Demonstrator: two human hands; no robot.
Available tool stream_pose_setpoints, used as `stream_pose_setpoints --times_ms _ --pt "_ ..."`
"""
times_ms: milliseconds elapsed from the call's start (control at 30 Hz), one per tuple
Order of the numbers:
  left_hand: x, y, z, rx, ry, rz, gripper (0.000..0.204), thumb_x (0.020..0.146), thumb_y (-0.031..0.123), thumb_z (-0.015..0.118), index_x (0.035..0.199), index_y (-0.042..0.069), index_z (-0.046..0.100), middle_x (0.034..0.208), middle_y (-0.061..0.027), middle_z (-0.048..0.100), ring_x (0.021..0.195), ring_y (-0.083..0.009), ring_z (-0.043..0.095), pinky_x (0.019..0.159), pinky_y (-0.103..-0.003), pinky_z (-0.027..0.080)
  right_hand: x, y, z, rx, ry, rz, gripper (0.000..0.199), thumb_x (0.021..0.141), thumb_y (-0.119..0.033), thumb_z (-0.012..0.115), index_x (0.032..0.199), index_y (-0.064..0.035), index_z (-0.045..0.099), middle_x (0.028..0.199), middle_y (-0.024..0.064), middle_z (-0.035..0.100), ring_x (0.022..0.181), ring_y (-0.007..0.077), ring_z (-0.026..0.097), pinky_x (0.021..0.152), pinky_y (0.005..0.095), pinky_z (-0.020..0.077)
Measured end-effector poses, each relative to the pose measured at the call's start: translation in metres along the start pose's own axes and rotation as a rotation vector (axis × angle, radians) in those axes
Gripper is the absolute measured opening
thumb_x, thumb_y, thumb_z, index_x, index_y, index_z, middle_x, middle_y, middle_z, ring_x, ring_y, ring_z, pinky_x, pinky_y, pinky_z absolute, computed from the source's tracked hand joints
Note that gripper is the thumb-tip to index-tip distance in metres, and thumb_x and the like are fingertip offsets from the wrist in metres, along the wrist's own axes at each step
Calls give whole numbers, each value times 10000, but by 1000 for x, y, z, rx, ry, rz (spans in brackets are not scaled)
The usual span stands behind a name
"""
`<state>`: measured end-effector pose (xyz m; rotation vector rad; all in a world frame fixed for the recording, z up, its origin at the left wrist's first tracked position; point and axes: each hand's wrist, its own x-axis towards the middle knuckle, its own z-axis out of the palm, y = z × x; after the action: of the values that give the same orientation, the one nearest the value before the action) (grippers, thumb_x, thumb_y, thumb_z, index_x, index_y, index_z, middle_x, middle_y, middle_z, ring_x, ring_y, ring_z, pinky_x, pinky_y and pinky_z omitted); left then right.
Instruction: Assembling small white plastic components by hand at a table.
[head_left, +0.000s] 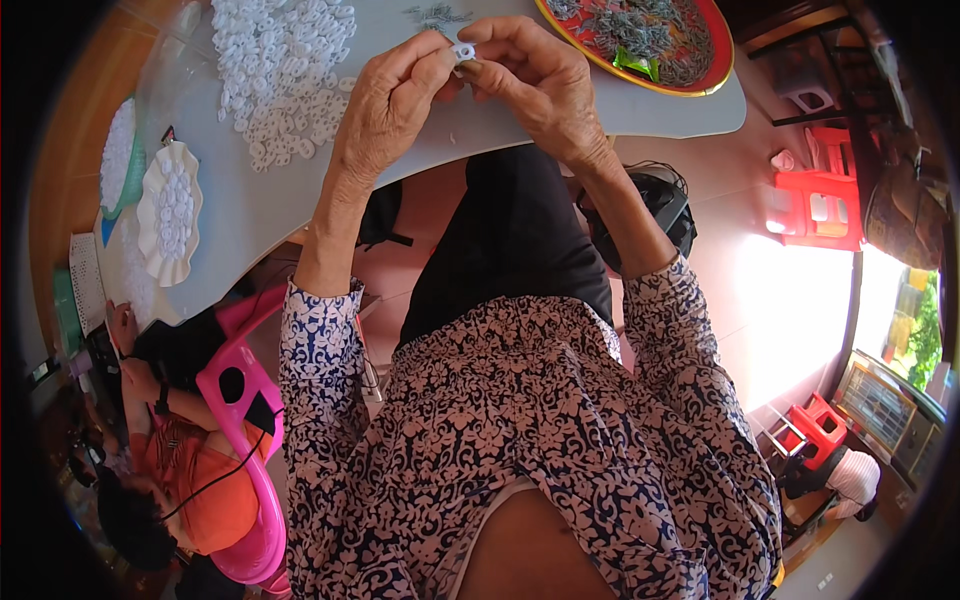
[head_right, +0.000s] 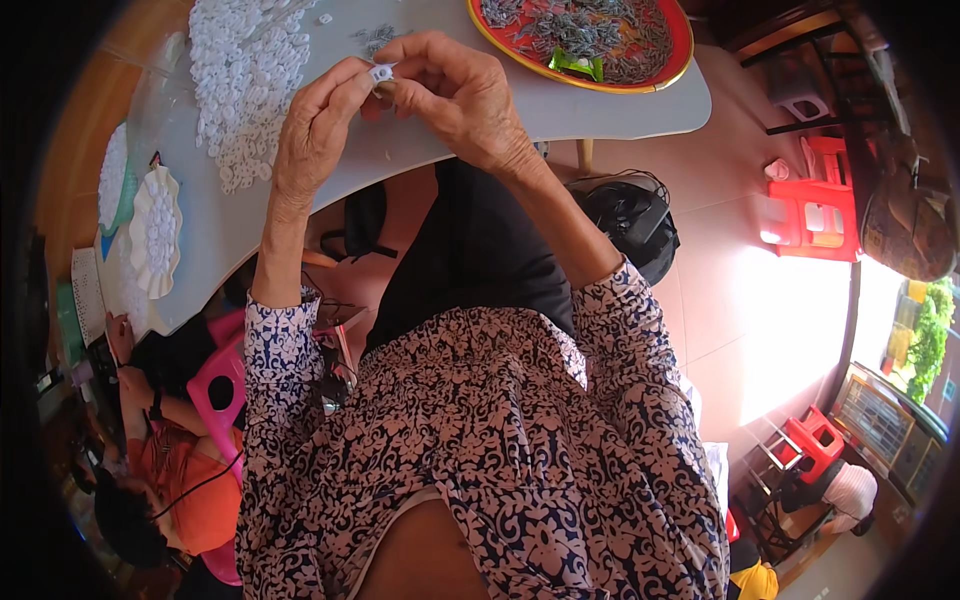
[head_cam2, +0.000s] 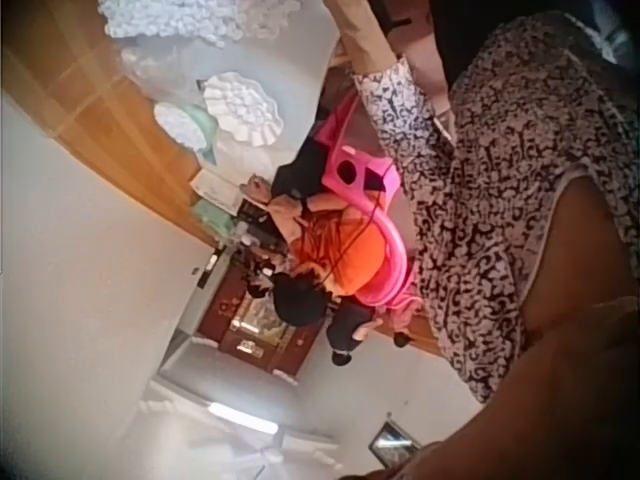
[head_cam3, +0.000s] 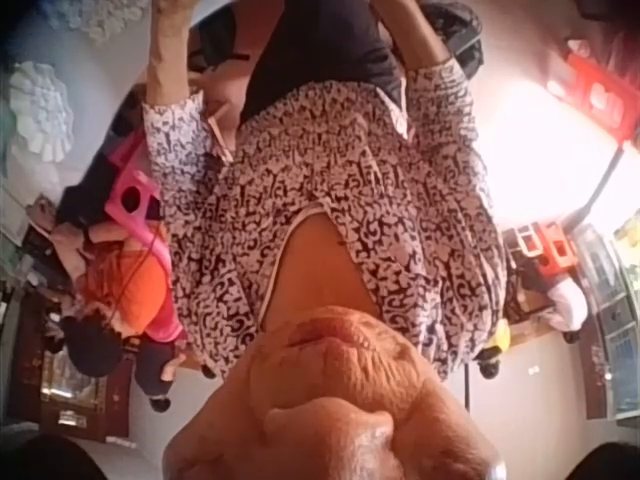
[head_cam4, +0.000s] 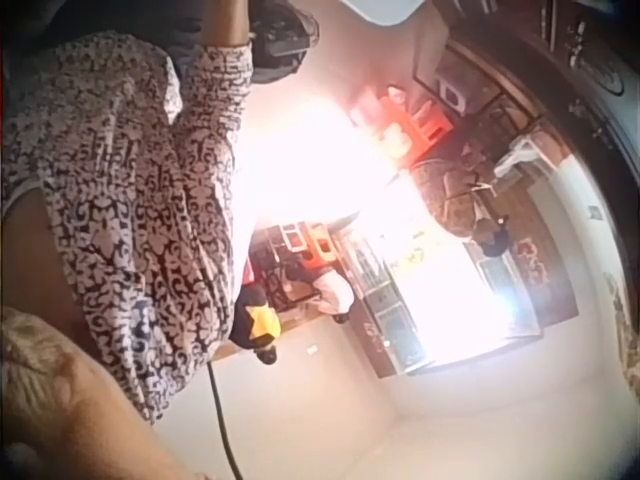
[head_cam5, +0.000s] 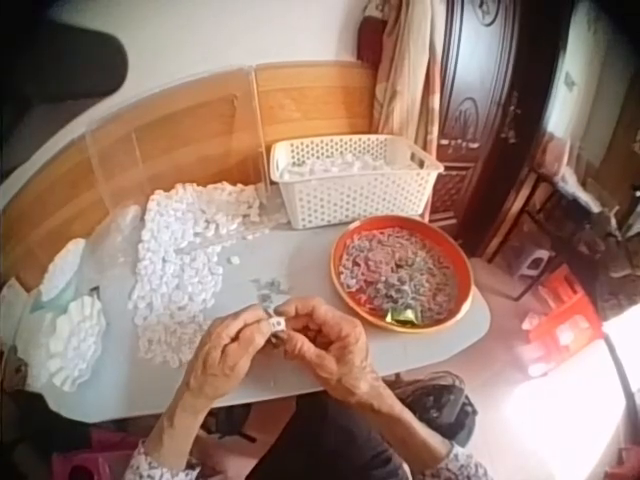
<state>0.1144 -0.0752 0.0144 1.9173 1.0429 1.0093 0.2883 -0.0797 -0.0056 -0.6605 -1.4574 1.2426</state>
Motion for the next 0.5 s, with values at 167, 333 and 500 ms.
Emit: stream_pose_setpoints --times_ms 167,333,500 --pt "-3 -2 3 -67 86 -97 213 893 214 475 863 7 517 657 -75 496 611 -140 455 590 -281 412 1 7 4 87 -23 -11 313 820 -55 666 1107 0 553 851 58 631 770 86 613 705 222 511" --pt "-7 -3 5 -91 83 -130 219 885 225 461 858 11 504 656 -79 458 605 -155 422 586 -296 404 -1 14 4 -64 -27 -41 359 775 -75 718 1089 0 561 805 33 606 761 81 608 693 216 514" --pt "-10 0 7 -53 78 -134 228 890 235 451 840 15 488 671 -100 466 605 -190 423 593 -308 407 -2 17 6 -48 -5 -31 313 777 -86 715 1047 -7 576 785 28 608 736 80 608 676 218 513"
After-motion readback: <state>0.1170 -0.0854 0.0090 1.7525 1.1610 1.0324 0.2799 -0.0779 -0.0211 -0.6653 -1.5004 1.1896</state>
